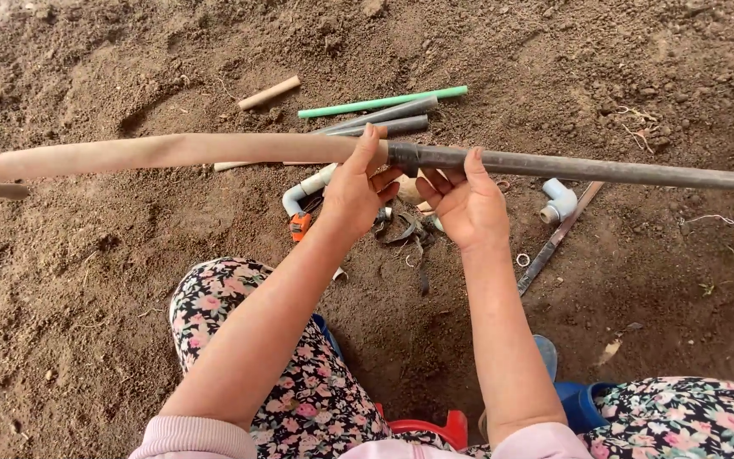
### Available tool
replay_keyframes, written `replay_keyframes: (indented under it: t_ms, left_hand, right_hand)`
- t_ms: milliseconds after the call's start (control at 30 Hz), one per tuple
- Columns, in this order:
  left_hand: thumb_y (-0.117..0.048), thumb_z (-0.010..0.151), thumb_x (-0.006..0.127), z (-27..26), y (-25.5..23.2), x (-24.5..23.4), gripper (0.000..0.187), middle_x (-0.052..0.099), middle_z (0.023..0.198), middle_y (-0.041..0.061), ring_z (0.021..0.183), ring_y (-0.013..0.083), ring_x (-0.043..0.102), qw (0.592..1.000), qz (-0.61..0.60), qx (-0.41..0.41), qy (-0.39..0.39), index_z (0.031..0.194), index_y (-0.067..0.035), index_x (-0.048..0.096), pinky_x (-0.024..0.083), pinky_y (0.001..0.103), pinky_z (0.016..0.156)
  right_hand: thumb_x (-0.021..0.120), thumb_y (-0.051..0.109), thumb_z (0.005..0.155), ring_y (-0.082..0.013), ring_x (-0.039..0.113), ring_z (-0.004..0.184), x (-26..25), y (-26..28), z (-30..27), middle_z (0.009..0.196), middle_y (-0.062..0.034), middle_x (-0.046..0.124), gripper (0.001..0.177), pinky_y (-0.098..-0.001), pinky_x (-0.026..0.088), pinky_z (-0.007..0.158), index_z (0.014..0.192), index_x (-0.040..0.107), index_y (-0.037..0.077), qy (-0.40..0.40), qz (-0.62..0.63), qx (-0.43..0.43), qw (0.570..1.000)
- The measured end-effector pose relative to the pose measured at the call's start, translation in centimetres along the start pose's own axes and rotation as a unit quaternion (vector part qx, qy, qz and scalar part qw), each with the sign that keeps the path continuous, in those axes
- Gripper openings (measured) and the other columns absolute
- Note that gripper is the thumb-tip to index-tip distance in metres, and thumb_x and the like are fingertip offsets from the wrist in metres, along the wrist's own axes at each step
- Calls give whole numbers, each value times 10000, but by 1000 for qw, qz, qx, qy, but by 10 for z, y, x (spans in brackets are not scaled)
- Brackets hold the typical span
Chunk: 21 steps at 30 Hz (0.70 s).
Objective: The person sits on a small stool on the ground and connects two sections of pipe using a black coupling. They then wrap the joint with black tape to secure it. The person handles various pipe sections and fittings scattered on the dirt.
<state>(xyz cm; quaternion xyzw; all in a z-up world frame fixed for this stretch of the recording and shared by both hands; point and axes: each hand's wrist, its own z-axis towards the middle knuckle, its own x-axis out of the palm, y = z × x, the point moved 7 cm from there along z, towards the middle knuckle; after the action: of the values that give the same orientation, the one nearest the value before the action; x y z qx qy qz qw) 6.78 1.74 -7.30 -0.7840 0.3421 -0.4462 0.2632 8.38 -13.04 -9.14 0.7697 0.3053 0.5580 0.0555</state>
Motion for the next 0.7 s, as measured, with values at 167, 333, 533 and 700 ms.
replay_keyframes:
  t_ms: [167, 333, 533, 700]
  left_hand:
    - [-508, 754, 712, 1, 4, 6, 524, 537, 1050, 91, 956, 310, 596, 1000, -7, 17, -5, 1160, -189, 621, 401, 397, 851]
    - [-474, 735, 761, 23, 23, -2, 582, 546, 1059, 108, 971, 344, 604, 999, -7, 42, -24, 1184, -147, 585, 407, 414, 848]
    - [-391, 736, 788, 16, 27, -4, 576, 570, 1042, 106, 932, 328, 624, 995, 16, 82, -55, 1171, -96, 552, 478, 368, 780]
    - [-322, 721, 816, 7, 23, 4, 543, 601, 1041, 92, 944, 282, 632, 994, 20, 95, -48, 1152, -101, 571, 505, 358, 783]
  right_hand:
    - [655, 518, 773, -274, 657, 843, 14, -9, -12, 948, -116, 657, 462, -406, 593, 764, 983, 630, 108, 5, -205, 33, 978]
    - [692, 364, 822, -277, 685, 599, -20, -24, 3, 762, -174, 681, 304, -402, 604, 587, 843, 649, 64, -16, -247, 29, 968]
    - [690, 245, 844, -229, 625, 511, -15, -9, -2, 673, -165, 641, 177, -365, 575, 537, 782, 641, 86, -26, -190, 35, 981]
    - [655, 298, 866, -112, 592, 565, -5, 7, -7, 751, -66, 671, 180, -295, 549, 607, 850, 644, 119, 11, -96, 59, 994]
